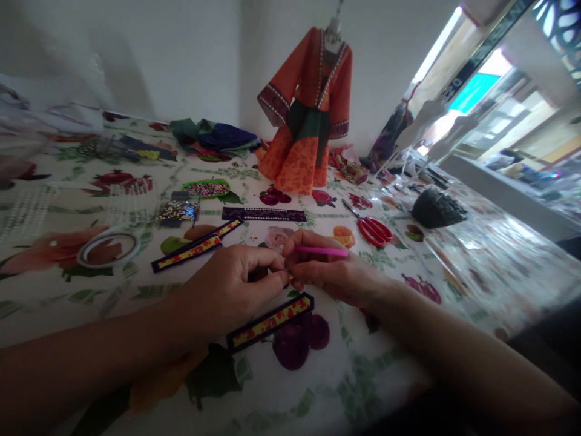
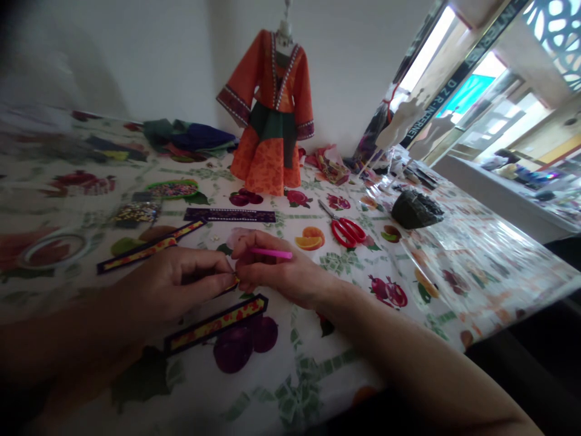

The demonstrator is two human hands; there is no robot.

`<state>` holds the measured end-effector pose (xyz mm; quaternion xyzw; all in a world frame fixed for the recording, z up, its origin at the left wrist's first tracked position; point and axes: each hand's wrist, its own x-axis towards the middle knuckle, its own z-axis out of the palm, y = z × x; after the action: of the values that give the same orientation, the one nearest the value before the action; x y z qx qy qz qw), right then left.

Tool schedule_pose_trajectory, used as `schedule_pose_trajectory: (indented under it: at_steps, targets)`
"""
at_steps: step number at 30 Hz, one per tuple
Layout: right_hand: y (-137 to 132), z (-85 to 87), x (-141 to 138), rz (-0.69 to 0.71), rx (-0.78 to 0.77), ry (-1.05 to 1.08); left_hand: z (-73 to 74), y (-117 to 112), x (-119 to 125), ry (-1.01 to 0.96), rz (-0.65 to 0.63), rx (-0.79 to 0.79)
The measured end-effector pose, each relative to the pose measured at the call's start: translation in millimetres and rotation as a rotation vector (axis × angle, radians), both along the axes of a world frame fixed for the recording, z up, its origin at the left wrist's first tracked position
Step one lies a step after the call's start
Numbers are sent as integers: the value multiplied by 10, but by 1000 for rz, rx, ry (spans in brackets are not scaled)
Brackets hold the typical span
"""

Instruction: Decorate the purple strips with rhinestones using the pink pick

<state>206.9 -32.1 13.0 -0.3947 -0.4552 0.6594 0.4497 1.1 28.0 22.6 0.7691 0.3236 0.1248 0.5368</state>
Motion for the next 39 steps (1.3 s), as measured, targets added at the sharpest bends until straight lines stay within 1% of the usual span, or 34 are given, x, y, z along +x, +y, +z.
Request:
schedule_pose_trajectory:
  at_steps: [9,14,18,24,31,35,39]
  targets:
    - [-9,-13,-1,12,20,14,-24,4,-5,-15,-4,26]
    - [0,-14,8,-3,16,22,-2,-10,0,-17,-1,37]
    - [11,-30,21,-15,16,31,22,-22,5,-60,-8,41]
    - [16,-35,22,-29,-20,40,22,-14,18,-55,-1,26]
    - [15,19,4,-52,-107,88,16,-8,8,-83,2,38]
    - [14,38,13,-79,-80,26,49,-29,8,-95,17,39]
    - [11,43,30,-99,-23,-40,85,-60,10,-88,44,-4]
